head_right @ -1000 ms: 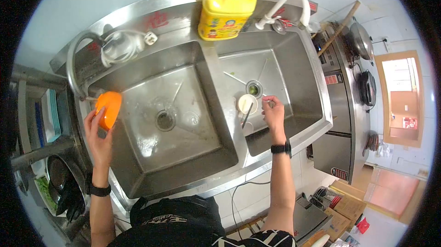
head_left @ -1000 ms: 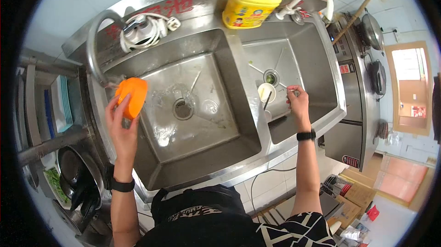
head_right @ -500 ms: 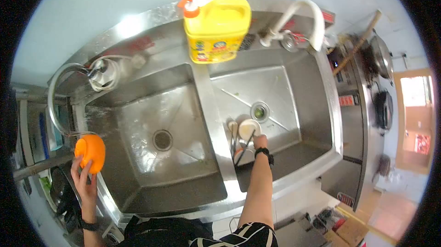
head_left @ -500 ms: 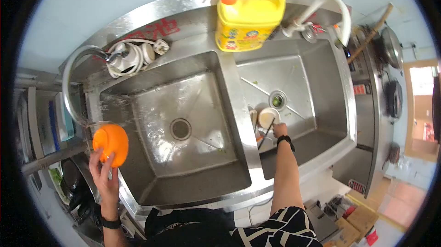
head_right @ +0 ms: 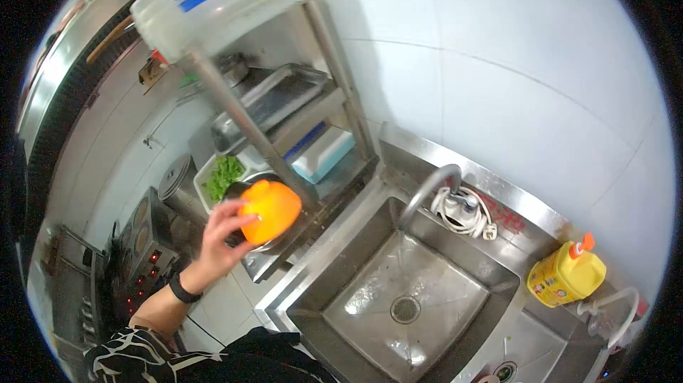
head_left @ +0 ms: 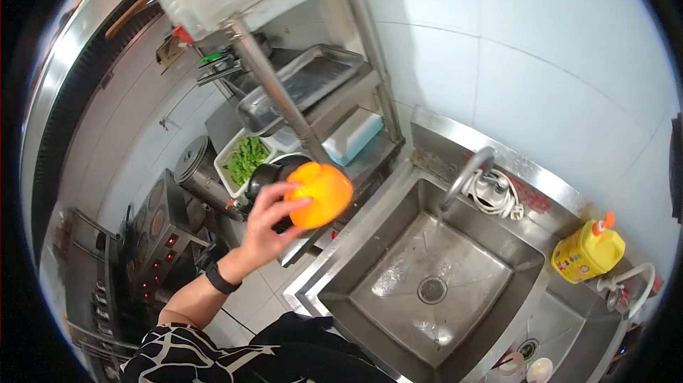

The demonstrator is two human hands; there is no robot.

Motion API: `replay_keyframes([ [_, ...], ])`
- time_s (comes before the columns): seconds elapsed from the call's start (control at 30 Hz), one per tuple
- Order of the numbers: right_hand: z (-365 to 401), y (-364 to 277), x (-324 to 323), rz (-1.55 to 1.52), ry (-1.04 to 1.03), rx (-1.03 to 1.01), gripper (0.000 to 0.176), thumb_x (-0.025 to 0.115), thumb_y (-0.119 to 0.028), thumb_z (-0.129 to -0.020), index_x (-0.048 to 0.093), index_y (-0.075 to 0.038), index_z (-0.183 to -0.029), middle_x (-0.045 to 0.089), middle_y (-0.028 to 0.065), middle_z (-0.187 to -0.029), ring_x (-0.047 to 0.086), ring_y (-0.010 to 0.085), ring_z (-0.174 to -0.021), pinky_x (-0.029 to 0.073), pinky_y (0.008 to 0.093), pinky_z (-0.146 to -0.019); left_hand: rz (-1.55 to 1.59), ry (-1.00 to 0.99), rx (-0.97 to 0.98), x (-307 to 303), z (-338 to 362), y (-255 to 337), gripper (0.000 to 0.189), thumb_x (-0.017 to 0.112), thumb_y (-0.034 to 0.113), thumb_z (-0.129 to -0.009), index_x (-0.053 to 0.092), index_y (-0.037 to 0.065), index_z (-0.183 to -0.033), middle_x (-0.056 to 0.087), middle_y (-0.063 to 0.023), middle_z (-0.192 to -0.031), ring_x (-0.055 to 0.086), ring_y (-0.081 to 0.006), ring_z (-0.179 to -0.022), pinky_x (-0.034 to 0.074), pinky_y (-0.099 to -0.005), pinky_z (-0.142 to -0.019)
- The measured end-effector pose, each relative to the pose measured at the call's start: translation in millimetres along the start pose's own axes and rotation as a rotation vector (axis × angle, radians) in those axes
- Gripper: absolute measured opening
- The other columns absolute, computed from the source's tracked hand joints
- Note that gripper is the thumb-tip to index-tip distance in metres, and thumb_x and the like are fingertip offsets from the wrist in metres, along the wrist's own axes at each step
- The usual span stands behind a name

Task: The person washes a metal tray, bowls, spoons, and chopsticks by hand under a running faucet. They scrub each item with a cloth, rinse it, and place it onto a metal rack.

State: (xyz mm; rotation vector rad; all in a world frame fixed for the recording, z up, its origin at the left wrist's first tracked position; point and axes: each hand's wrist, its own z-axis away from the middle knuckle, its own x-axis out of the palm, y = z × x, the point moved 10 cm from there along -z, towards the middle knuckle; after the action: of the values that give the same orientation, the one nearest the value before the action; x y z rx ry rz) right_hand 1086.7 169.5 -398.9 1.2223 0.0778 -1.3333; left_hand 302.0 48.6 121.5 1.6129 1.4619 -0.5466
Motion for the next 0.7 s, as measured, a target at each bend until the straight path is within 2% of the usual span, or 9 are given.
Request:
replay_keyframes([
  [0.03, -27.8, 6.5, 15.8, -0.217, 0.499, -0.053, 0.056, 0.042, -0.037, -0.086, 0.033, 0.003, -0.123, 0.057, 0.0171, -0.1, 0.059, 0.0261, -0.083, 0.048, 0.0376, -0.069, -0.044, 0.042, -0.018, -21.4, 2.7, -13.1, 0.05, 0.071, 0.0, -0.057, 0.058, 0.011, -0.104, 0.047, -0.012, -0.111, 0.047, -0.0272, -0.104, 0.04, -0.035, -0.086],
  [0.07, -17.4, 5.8, -5.5, -0.227, 0.52, -0.049, 0.056, 0.042, -0.037, -0.086, 0.033, 0.003, -0.123, 0.057, 0.0171, -0.1, 0.059, 0.0261, -0.083, 0.048, 0.0376, -0.069, -0.084, 0.085, -0.035, -41.2, 3.9, -25.2, 0.049, 0.071, 0.001, -0.058, 0.057, 0.009, -0.104, 0.046, -0.0132, -0.111, 0.046, -0.0283, -0.106, 0.04, -0.0361, -0.087],
  [0.13, 24.2, 26.7, -25.0, -1.856, 0.089, 0.098, 0.049, 0.038, -0.034, -0.087, 0.037, 0.003, -0.12, 0.055, 0.0161, -0.102, 0.056, 0.0265, -0.082, 0.046, 0.038, -0.07, -0.158, 0.21, -0.075, -85.7, 1.6, -46.2, 0.051, 0.069, -0.004, -0.056, 0.058, 0.01, -0.104, 0.047, -0.0116, -0.111, 0.047, -0.0281, -0.104, 0.041, -0.0358, -0.086],
  [0.33, 236.3, -25.2, -220.9, -2.188, -0.118, -0.323, 0.044, 0.038, -0.034, -0.086, 0.042, -0.003, -0.118, 0.053, 0.0098, -0.098, 0.052, 0.0192, -0.08, 0.043, 0.0344, -0.072, -0.287, 0.41, -0.026, -140.3, -21.9, -152.1, 0.053, 0.067, -0.007, -0.054, 0.058, 0.013, -0.103, 0.048, -0.0108, -0.109, 0.045, -0.0299, -0.103, 0.04, -0.0358, -0.086],
  [0.43, 228.1, -81.6, -213.1, -2.222, -0.292, -0.481, 0.038, 0.037, -0.036, -0.087, 0.051, -0.004, -0.104, 0.053, 0.0069, -0.085, 0.048, 0.0158, -0.064, 0.042, 0.0286, -0.056, -0.198, 0.341, 0.011, -123.7, -51.3, -196.7, 0.054, 0.066, -0.008, -0.053, 0.057, 0.013, -0.102, 0.048, -0.0098, -0.11, 0.045, -0.0301, -0.104, 0.039, -0.0356, -0.087],
  [0.47, 332.7, -70.9, -269.0, -2.123, -0.193, -0.268, 0.037, 0.039, -0.036, -0.087, 0.053, -0.004, -0.098, 0.053, 0.0054, -0.08, 0.049, 0.0157, -0.063, 0.041, 0.0288, -0.054, -0.151, 0.316, 0.012, -115.7, -58.0, -209.5, 0.054, 0.065, -0.008, -0.052, 0.057, 0.012, -0.101, 0.048, -0.0093, -0.11, 0.044, -0.03, -0.104, 0.038, -0.0355, -0.087],
  [0.5, 333.1, -89.2, -281.1, -2.175, -0.075, -0.622, 0.036, 0.043, -0.037, -0.086, 0.054, -0.004, -0.097, 0.054, 0.0046, -0.077, 0.049, 0.016, -0.061, 0.041, 0.0299, -0.052, -0.115, 0.266, 0.008, -106.9, -64.4, -218.4, 0.051, 0.065, -0.007, -0.052, 0.058, 0.012, -0.099, 0.048, -0.0085, -0.11, 0.044, -0.0295, -0.105, 0.038, -0.036, -0.088],
  [0.57, 314.2, -154.9, -272.1, -2.329, -0.456, -0.788, 0.027, 0.051, -0.029, -0.081, 0.052, -0.005, -0.095, 0.056, 0.0035, -0.067, 0.052, 0.0084, -0.051, 0.038, 0.0171, -0.039, -0.111, 0.226, 0.009, -88.1, -72.1, -238.3, 0.05, 0.066, -0.005, -0.053, 0.057, 0.012, -0.099, 0.048, -0.0082, -0.11, 0.044, -0.0295, -0.106, 0.038, -0.0365, -0.088],
  [0.7, 344.5, -236.1, -290.2, -2.231, -0.496, -0.728, 0.03, 0.046, -0.028, -0.082, 0.052, -0.003, -0.097, 0.054, 0.0037, -0.061, 0.051, 0.0115, -0.051, 0.039, 0.0215, -0.039, -0.002, 0.096, 0.062, -56.9, -84.7, -254.8, 0.048, 0.064, -0.001, -0.06, 0.056, 0.016, -0.104, 0.047, -0.0066, -0.114, 0.043, -0.0277, -0.108, 0.037, -0.0392, -0.089],
])
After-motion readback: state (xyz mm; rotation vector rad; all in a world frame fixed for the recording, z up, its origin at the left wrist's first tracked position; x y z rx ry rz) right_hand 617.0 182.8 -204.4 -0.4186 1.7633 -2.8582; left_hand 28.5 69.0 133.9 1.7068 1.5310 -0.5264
